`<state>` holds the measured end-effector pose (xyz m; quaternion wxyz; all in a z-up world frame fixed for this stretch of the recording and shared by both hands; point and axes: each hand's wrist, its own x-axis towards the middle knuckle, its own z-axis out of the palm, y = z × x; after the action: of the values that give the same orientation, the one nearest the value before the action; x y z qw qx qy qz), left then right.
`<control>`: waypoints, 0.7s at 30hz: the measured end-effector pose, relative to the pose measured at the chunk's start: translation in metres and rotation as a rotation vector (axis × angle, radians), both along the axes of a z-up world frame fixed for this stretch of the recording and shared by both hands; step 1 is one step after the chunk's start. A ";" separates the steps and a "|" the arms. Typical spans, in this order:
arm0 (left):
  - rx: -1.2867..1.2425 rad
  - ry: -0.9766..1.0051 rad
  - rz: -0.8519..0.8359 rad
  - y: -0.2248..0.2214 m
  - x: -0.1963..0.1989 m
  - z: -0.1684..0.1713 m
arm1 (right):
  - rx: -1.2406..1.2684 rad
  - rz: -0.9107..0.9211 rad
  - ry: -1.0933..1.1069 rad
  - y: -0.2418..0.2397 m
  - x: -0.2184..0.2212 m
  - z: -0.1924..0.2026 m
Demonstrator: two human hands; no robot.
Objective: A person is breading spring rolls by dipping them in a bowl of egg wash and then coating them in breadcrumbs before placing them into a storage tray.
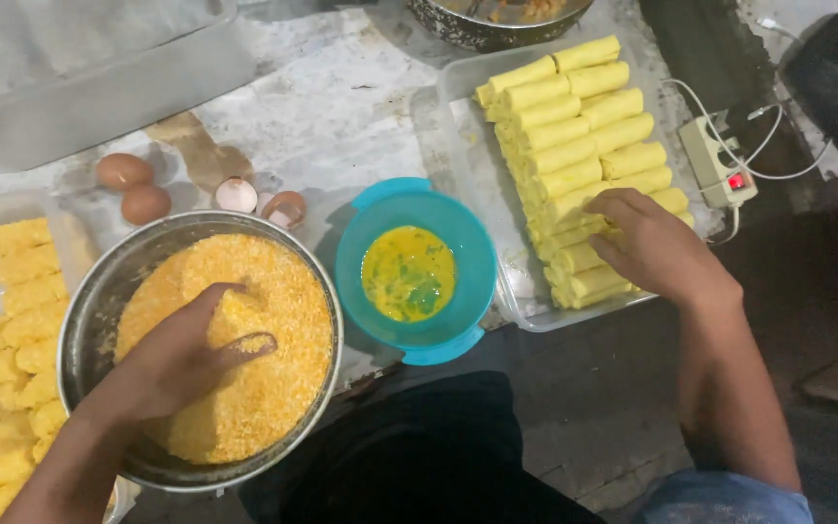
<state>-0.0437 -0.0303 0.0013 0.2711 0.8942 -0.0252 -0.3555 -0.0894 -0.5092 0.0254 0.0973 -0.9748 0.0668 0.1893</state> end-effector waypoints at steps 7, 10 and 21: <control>0.078 -0.080 0.115 -0.007 0.000 0.006 | -0.100 0.250 -0.200 -0.015 0.012 -0.030; 0.019 -0.004 0.140 0.002 0.000 0.014 | -0.151 0.152 -0.028 -0.003 0.027 -0.022; -0.048 -0.433 -0.044 0.053 -0.009 0.004 | -0.371 0.195 -0.034 -0.061 0.040 -0.087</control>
<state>-0.0530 0.0231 0.0051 0.2728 0.9421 -0.1106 -0.1604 -0.0489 -0.5701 -0.0613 -0.1013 -0.9809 0.0043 0.1657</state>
